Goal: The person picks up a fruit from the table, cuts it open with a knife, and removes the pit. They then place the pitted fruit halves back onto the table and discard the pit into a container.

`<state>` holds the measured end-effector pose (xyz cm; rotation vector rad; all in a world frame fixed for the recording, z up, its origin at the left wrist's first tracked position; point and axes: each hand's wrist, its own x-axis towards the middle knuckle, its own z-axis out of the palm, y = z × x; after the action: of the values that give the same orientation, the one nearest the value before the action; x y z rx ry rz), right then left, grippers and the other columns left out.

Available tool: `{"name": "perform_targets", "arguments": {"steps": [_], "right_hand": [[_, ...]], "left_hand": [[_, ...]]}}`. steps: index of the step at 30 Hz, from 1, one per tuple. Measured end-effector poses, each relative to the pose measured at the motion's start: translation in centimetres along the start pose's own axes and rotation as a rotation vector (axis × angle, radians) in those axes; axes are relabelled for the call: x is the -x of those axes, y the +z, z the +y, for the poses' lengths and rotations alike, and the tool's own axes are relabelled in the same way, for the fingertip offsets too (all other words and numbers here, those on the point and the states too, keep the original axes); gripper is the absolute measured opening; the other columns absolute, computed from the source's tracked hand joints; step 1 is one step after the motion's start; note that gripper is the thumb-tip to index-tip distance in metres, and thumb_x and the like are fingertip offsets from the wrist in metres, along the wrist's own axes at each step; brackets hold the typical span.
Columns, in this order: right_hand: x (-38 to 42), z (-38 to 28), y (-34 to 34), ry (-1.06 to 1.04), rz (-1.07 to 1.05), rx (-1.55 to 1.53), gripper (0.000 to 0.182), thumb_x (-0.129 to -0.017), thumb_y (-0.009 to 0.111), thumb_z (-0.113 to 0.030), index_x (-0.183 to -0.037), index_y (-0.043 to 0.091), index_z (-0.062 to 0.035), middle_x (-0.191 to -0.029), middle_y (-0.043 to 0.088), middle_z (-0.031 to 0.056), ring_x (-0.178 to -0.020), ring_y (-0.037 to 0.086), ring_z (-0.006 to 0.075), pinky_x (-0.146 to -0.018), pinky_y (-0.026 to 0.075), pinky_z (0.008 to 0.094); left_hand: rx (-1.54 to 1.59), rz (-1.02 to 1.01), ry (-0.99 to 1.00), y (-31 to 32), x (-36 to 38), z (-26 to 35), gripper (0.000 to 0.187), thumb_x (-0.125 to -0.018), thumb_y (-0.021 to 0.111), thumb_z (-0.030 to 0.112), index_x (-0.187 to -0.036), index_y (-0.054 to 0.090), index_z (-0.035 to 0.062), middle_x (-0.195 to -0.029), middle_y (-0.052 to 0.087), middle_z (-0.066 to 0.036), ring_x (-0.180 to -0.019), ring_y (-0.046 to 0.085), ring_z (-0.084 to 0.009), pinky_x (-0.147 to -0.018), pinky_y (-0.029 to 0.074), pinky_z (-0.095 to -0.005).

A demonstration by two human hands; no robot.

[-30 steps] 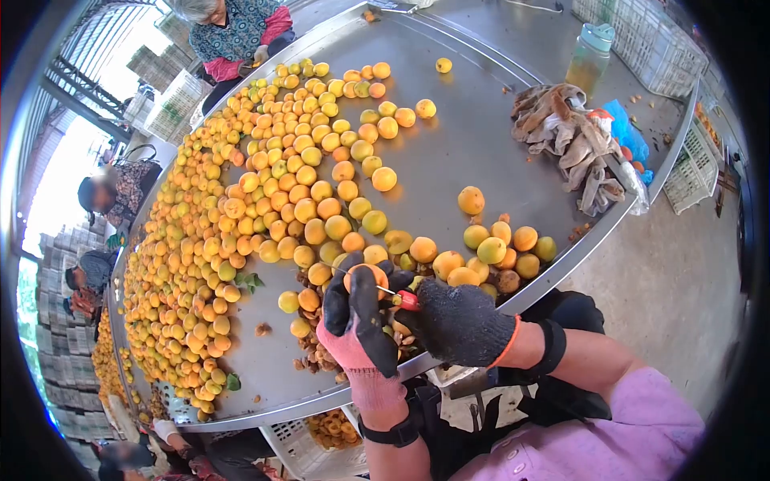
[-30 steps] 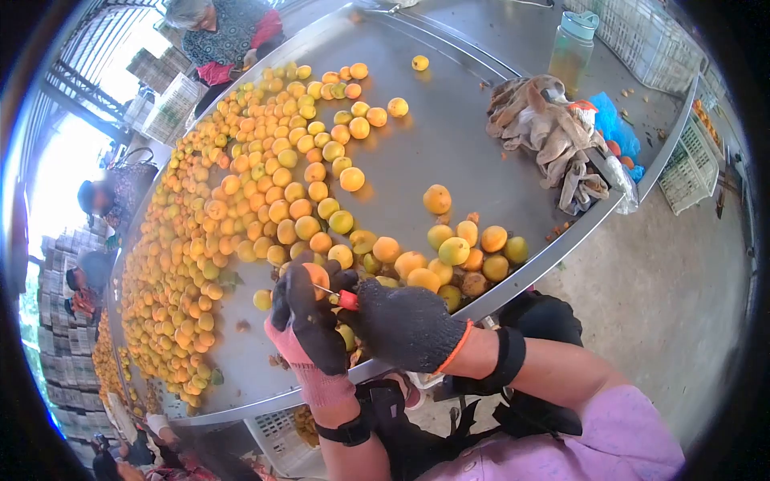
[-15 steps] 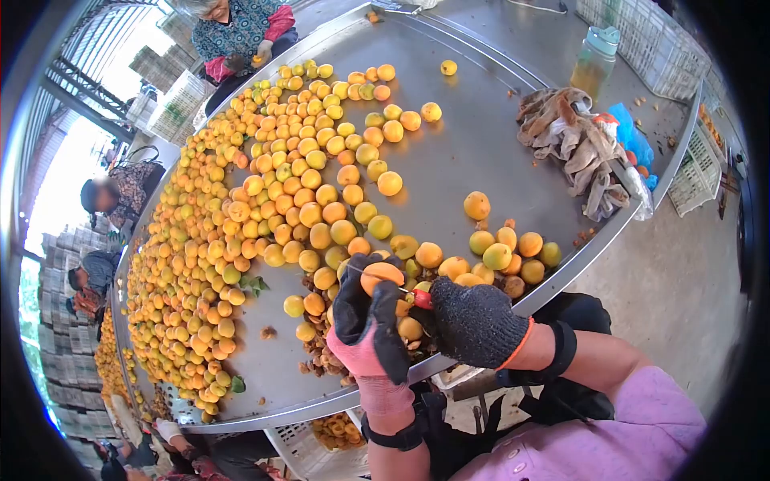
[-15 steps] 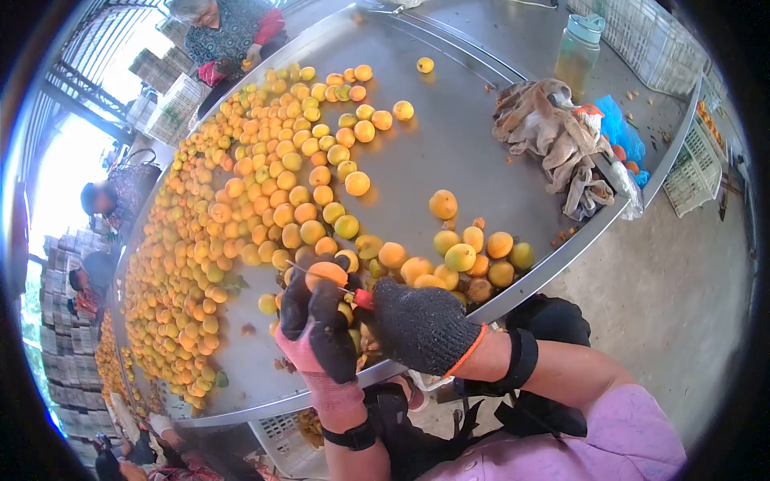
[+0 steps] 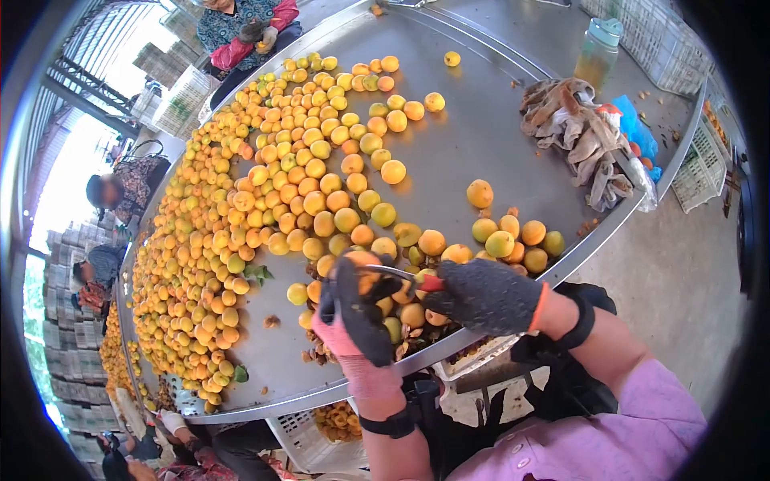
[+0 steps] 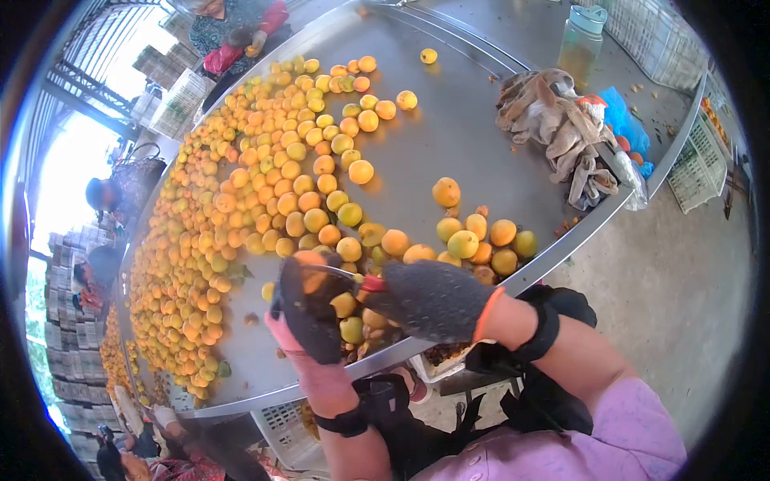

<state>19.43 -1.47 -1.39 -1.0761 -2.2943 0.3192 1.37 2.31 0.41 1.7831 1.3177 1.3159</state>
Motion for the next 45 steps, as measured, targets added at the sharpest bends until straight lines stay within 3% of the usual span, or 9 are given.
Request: {"name": "perform_targets", "arguments": {"steps": [3, 10, 14, 20, 23, 35, 40, 43, 45], "right_hand": [[0.8, -0.6, -1.3, 0.297, 0.036, -0.268, 0.017, -0.079, 0.053, -0.015, -0.095, 0.058, -0.0082, -0.086, 0.054, 0.0094, -0.069, 0.058, 0.0252, -0.052, 0.045, 0.0335], [0.5, 0.0, -0.1, 0.581, -0.087, 0.216, 0.035, -0.081, 0.058, -0.037, -0.093, 0.057, -0.0042, -0.070, 0.057, 0.0128, -0.061, 0.058, 0.0286, -0.053, 0.045, 0.0383], [-0.8, -1.5, -2.1, 0.395, 0.185, 0.184, 0.040, -0.075, 0.068, -0.031, -0.103, 0.056, -0.0048, -0.091, 0.057, 0.0166, -0.083, 0.057, 0.0328, -0.070, 0.045, 0.0426], [-2.8, -2.5, -1.0, 0.129, 0.393, -0.510, 0.050, -0.070, 0.075, -0.015, -0.112, 0.051, -0.0053, -0.100, 0.055, 0.0142, -0.088, 0.057, 0.0325, -0.078, 0.046, 0.0350], [-3.2, -2.6, -1.6, 0.289, 0.237, -0.599, 0.048, -0.072, 0.075, -0.014, -0.112, 0.052, -0.0042, -0.100, 0.056, 0.0124, -0.091, 0.058, 0.0240, -0.077, 0.046, 0.0304], [-3.3, -0.4, -3.2, 0.421, 0.179, -1.531, 0.046, -0.075, 0.070, -0.006, -0.117, 0.052, -0.0022, -0.110, 0.057, 0.0051, -0.103, 0.052, 0.0139, -0.091, 0.042, 0.0301], [-2.2, 0.0, -3.1, 0.277, 0.059, -1.451, 0.043, -0.077, 0.068, -0.007, -0.116, 0.052, -0.0004, -0.110, 0.057, 0.0067, -0.102, 0.052, 0.0134, -0.090, 0.043, 0.0299], [-2.4, -1.7, -5.3, 0.154, -0.069, -1.363, 0.039, -0.078, 0.069, -0.012, -0.112, 0.054, 0.0013, -0.099, 0.061, 0.0089, -0.093, 0.058, 0.0177, -0.083, 0.046, 0.0310], [-2.3, -3.6, -6.2, -0.027, -0.032, -1.545, 0.034, -0.078, 0.069, -0.015, -0.105, 0.057, 0.0017, -0.094, 0.062, 0.0116, -0.090, 0.059, 0.0245, -0.082, 0.046, 0.0366]], "left_hand": [[0.532, 0.202, -0.524, -0.2, -1.1, 2.8, 0.040, -0.093, 0.044, 0.034, -0.104, 0.053, -0.0027, -0.081, 0.063, -0.015, -0.067, 0.064, -0.0216, -0.057, 0.051, -0.0295], [0.505, 0.007, -0.588, 0.0, 0.3, 2.5, 0.057, -0.093, 0.034, 0.047, -0.105, 0.054, -0.0050, -0.073, 0.061, -0.011, -0.047, 0.054, -0.0147, -0.042, 0.043, -0.0237], [0.423, -0.100, -0.395, -0.1, 1.0, 1.2, 0.046, -0.093, 0.040, 0.040, -0.105, 0.054, -0.0015, -0.086, 0.062, -0.013, -0.055, 0.059, -0.0140, -0.039, 0.042, -0.0226], [0.330, -0.024, -0.227, 0.5, 2.2, -1.0, 0.036, -0.083, 0.058, 0.025, -0.108, 0.055, -0.0012, -0.095, 0.063, -0.009, -0.087, 0.060, -0.0175, -0.077, 0.047, -0.0303], [-0.565, -0.052, 0.479, -0.4, 2.1, -1.1, 0.076, -0.063, 0.079, 0.022, -0.123, 0.040, -0.0024, -0.099, 0.061, -0.013, -0.087, 0.060, -0.0227, -0.079, 0.046, -0.0336], [0.250, 0.141, -0.059, 0.1, 1.2, -1.2, 0.081, -0.075, 0.066, 0.020, -0.133, 0.017, -0.0096, -0.106, 0.055, -0.018, -0.095, 0.059, -0.0203, -0.089, 0.042, -0.0351], [-0.357, 0.012, 0.331, -2.0, 0.5, -2.4, 0.078, -0.073, 0.057, -0.001, -0.137, 0.012, -0.0005, -0.109, 0.052, -0.021, -0.101, 0.057, -0.0291, -0.086, 0.043, -0.0393], [-0.167, 0.116, 0.242, -1.6, 0.9, -2.8, 0.077, -0.074, 0.058, 0.000, -0.135, 0.012, -0.0028, -0.108, 0.054, -0.021, -0.100, 0.057, -0.0304, -0.089, 0.041, -0.0408], [0.748, 0.285, -0.565, -1.9, 1.3, -4.4, 0.076, -0.075, 0.057, 0.002, -0.134, 0.011, -0.0052, -0.104, 0.055, -0.021, -0.099, 0.057, -0.0299, -0.089, 0.041, -0.0408]]}}
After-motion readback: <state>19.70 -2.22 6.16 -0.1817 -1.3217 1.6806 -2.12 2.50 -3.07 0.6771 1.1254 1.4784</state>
